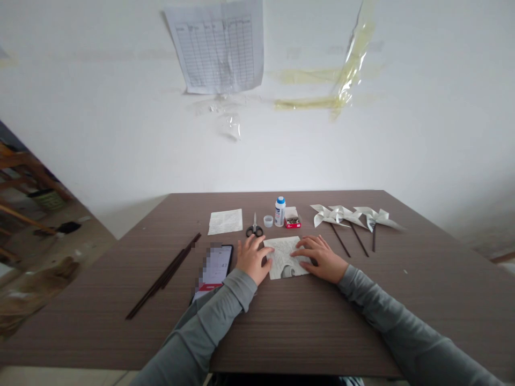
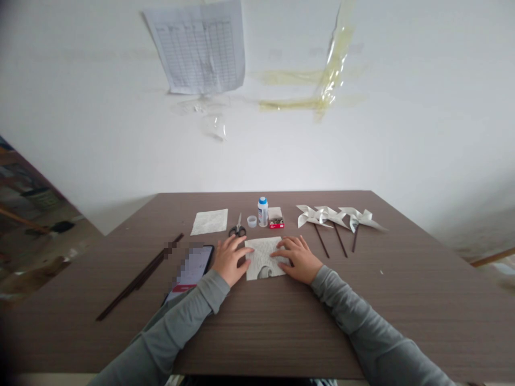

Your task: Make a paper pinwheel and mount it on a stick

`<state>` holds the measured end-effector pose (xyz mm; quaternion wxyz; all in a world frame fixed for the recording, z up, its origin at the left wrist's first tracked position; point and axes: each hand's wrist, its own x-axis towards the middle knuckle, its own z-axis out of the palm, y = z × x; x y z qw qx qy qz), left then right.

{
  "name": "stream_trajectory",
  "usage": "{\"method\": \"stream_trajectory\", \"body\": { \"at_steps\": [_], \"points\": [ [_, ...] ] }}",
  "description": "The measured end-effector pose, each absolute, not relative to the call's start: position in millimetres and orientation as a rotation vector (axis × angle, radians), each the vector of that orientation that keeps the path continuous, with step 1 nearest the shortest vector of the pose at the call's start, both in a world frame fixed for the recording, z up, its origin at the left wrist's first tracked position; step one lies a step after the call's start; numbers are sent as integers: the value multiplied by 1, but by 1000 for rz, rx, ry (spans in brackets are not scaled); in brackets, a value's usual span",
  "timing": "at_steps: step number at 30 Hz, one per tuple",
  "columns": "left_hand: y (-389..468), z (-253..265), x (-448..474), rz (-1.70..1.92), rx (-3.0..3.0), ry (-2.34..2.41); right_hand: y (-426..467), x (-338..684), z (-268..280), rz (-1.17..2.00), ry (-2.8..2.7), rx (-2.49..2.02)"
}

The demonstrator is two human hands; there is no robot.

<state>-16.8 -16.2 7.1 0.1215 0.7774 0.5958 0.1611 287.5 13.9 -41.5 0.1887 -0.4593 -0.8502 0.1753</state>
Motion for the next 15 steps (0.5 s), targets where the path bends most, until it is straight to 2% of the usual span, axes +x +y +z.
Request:
{"method": "stream_trajectory", "body": {
  "at_steps": [5,15],
  "points": [
    [-21,7,-12,474,2257,1693,10,289,-27,490,-2412,-1276],
    [-19,7,-14,462,2264,1650,9,283,-39,452,-2386,-1245]
  ]
}}
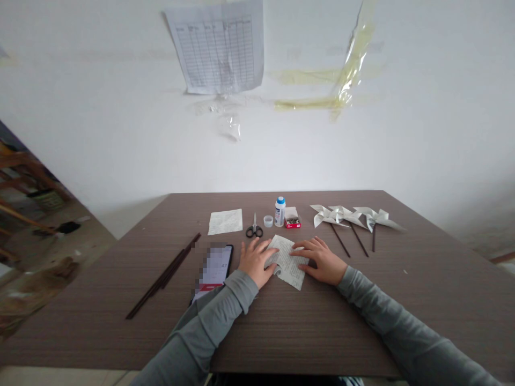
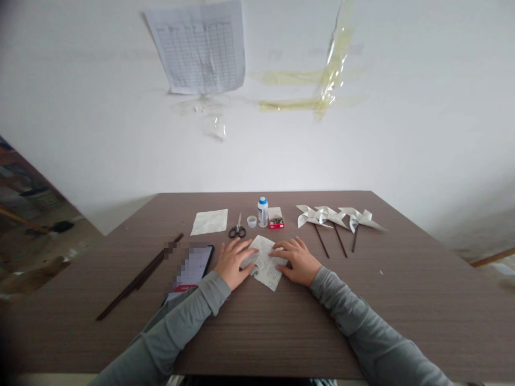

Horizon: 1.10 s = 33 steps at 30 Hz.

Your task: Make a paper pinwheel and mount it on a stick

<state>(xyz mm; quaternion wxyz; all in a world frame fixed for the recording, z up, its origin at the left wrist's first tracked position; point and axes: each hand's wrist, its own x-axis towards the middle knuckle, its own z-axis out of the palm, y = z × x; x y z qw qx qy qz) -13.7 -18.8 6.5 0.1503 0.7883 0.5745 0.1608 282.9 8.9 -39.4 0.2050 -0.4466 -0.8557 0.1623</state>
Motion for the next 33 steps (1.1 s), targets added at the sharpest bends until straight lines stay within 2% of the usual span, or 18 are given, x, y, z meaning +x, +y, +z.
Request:
{"method": "stream_trajectory", "body": {
  "at_steps": [10,17,26,33],
  "points": [
    [-20,12,-16,340,2264,1557,13,290,-41,602,-2446,-1167],
    [-13,-8,-30,299,2329,1416,20,290,-56,590,-2449,-1221],
    [-7,-8,-33,207,2343,1387,12,292,-29,665,-2517,-1219],
    [-12,-3,-28,303,2352,1445,20,292,-55,576,-2492,-1235]
  ]
}}
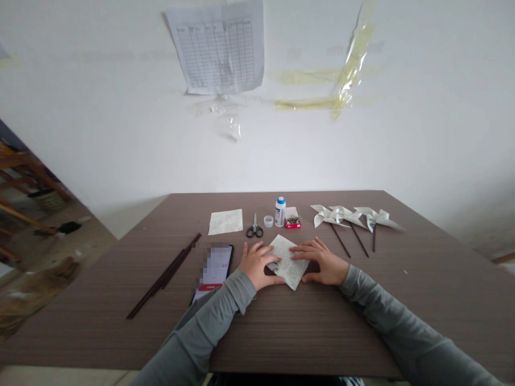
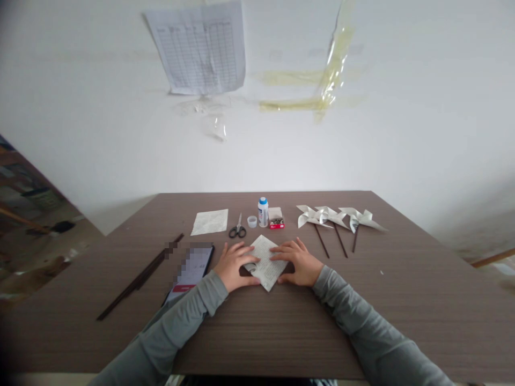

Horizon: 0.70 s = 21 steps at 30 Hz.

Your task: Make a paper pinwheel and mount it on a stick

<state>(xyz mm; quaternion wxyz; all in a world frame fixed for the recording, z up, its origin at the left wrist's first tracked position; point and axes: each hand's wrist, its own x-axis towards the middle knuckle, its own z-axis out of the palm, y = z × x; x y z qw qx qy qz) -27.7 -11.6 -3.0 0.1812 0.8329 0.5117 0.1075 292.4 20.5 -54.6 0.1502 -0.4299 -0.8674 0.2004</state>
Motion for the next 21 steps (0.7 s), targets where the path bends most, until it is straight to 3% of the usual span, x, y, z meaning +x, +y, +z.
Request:
{"method": "stream_trajectory", "body": {
  "at_steps": [21],
  "points": [
    [-11,8,-23,380,2268,1591,13,290,-44,267,-2349,-1227]
  ]
}}
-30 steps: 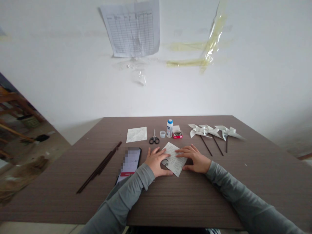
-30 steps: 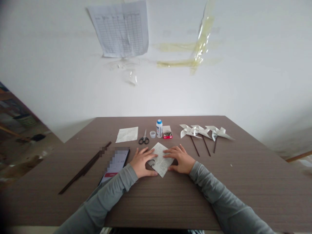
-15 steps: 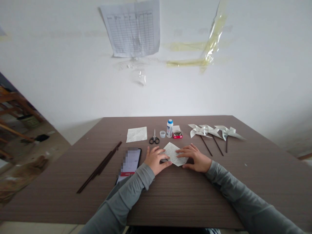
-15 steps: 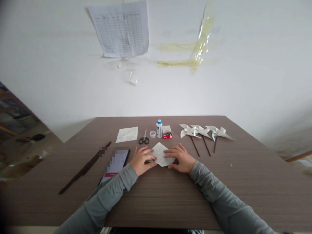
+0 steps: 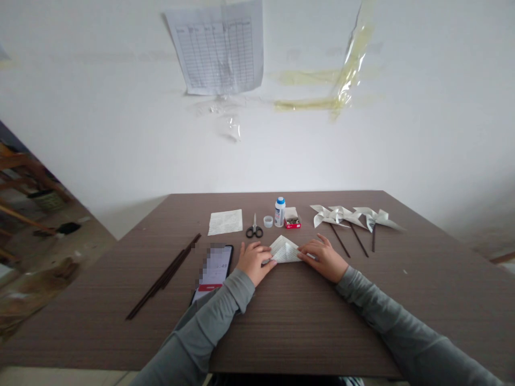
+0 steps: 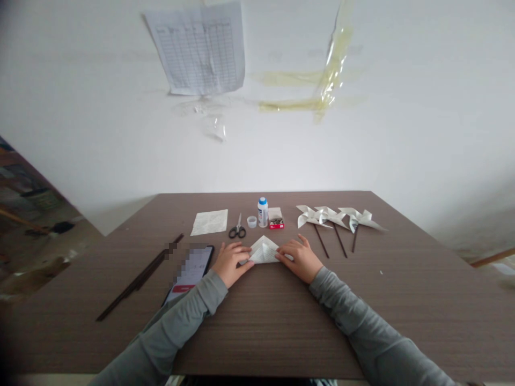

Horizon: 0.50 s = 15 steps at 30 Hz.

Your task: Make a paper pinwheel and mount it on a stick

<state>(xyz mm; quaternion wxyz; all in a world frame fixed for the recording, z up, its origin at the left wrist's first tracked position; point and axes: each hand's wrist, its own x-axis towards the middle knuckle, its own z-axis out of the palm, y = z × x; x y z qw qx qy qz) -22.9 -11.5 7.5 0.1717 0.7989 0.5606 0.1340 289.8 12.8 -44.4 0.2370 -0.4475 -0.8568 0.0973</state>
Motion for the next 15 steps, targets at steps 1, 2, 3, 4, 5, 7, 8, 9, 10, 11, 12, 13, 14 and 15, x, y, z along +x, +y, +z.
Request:
{"method": "stream_trajectory", "body": {
  "at_steps": [1,2,3,4,5,7,8,9,10,11,12,13,14,15],
  "points": [
    [-11,8,-23,392,2256,1606,12,290,-45,254,-2342,-1227],
    [-10,8,-23,405,2242,1619,12,290,-44,247,-2339,-1227],
    [-10,8,-24,422,2228,1630,11,291,-44,244,-2337,-1227],
    [-9,8,-24,444,2215,1638,11,291,-43,245,-2334,-1228],
    [-9,9,-24,468,2204,1644,10,292,-42,248,-2330,-1232],
    [-9,9,-24,526,2190,1651,10,293,-40,258,-2313,-1249],
    [-9,9,-23,558,2183,1656,10,292,-39,261,-2299,-1261],
    [-9,9,-23,587,2174,1662,10,291,-39,262,-2281,-1277],
    [-9,9,-22,611,2162,1671,11,290,-40,260,-2261,-1295],
    [-10,10,-21,627,2149,1683,11,288,-41,254,-2239,-1313],
    [-10,11,-20,633,2137,1697,11,286,-41,248,-2216,-1331],
    [-11,12,-19,627,2129,1710,10,283,-43,241,-2197,-1348],
    [-12,13,-18,608,2127,1720,10,281,-44,231,-2182,-1364],
    [-13,14,-16,584,2132,1729,9,278,-45,216,-2175,-1377]
  ]
}}
